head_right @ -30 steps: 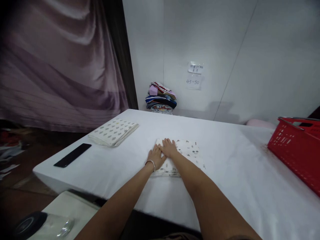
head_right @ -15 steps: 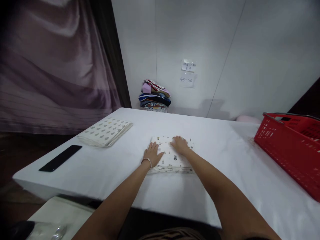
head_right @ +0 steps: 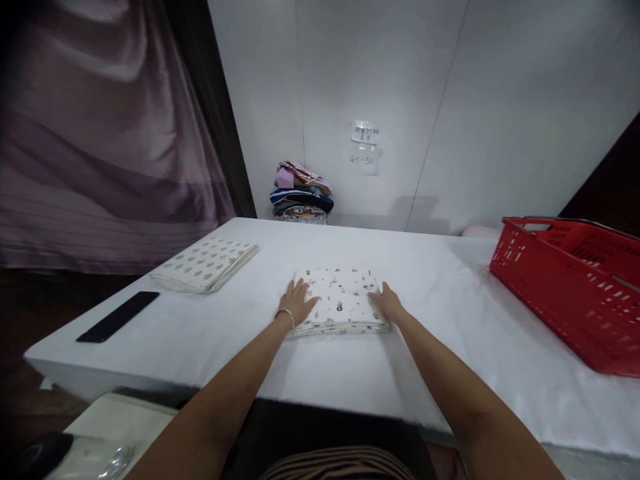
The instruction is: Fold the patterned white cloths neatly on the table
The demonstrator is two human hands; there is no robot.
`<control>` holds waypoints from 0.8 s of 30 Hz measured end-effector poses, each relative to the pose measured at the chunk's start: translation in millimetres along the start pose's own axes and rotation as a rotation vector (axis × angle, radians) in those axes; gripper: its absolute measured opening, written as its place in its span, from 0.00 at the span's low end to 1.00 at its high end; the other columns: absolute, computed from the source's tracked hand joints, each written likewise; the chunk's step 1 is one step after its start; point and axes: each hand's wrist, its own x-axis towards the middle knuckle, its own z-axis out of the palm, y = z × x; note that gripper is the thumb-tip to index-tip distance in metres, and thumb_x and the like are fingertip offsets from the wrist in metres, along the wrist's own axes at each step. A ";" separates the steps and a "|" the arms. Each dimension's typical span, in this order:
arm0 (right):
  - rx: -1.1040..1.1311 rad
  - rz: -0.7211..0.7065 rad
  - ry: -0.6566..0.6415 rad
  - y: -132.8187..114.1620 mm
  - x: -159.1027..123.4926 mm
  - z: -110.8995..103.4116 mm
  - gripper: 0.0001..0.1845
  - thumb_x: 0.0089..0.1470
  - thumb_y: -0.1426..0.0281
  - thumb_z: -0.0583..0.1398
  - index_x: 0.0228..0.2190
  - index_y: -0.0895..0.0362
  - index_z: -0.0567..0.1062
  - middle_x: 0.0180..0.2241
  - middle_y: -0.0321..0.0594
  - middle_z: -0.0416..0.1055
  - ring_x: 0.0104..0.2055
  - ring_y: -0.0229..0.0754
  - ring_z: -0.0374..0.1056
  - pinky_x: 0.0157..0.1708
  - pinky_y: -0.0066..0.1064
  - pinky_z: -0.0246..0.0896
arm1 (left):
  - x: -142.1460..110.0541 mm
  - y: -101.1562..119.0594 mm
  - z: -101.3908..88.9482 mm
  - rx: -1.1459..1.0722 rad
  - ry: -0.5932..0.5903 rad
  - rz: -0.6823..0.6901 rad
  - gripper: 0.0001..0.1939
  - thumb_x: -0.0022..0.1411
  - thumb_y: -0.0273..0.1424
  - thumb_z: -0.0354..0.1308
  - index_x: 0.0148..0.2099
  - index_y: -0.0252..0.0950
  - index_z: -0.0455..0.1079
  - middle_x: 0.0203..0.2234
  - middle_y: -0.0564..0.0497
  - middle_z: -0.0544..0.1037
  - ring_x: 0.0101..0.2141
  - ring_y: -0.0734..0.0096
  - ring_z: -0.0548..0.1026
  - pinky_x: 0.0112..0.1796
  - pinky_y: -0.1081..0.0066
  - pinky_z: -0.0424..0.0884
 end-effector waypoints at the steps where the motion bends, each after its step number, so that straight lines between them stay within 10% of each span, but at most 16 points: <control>1: 0.048 0.028 -0.026 -0.4 -0.1 -1.0 0.41 0.51 0.57 0.57 0.60 0.66 0.56 0.51 0.57 0.66 0.48 0.53 0.67 0.45 0.40 0.64 | -0.1 0.1 -1.2 -0.002 -0.004 -0.005 0.37 0.59 0.53 0.35 0.66 0.41 0.46 0.66 0.54 0.38 0.64 0.57 0.33 0.59 0.54 0.46; 18: 0.352 0.114 -0.015 31.5 19.6 -30.8 0.36 0.53 0.58 0.59 0.57 0.65 0.60 0.56 0.57 0.61 0.54 0.52 0.61 0.52 0.40 0.57 | -16.8 36.5 2.3 -0.036 -0.009 -0.067 0.34 0.60 0.52 0.36 0.65 0.46 0.46 0.66 0.57 0.38 0.62 0.55 0.49 0.58 0.53 0.49; 24: 0.459 0.161 -0.139 44.7 5.5 -43.9 0.35 0.55 0.54 0.55 0.57 0.62 0.60 0.53 0.54 0.65 0.43 0.46 0.69 0.37 0.33 0.68 | -16.0 37.3 3.2 -0.065 0.005 -0.079 0.33 0.60 0.50 0.37 0.65 0.46 0.46 0.66 0.57 0.38 0.62 0.53 0.48 0.58 0.51 0.48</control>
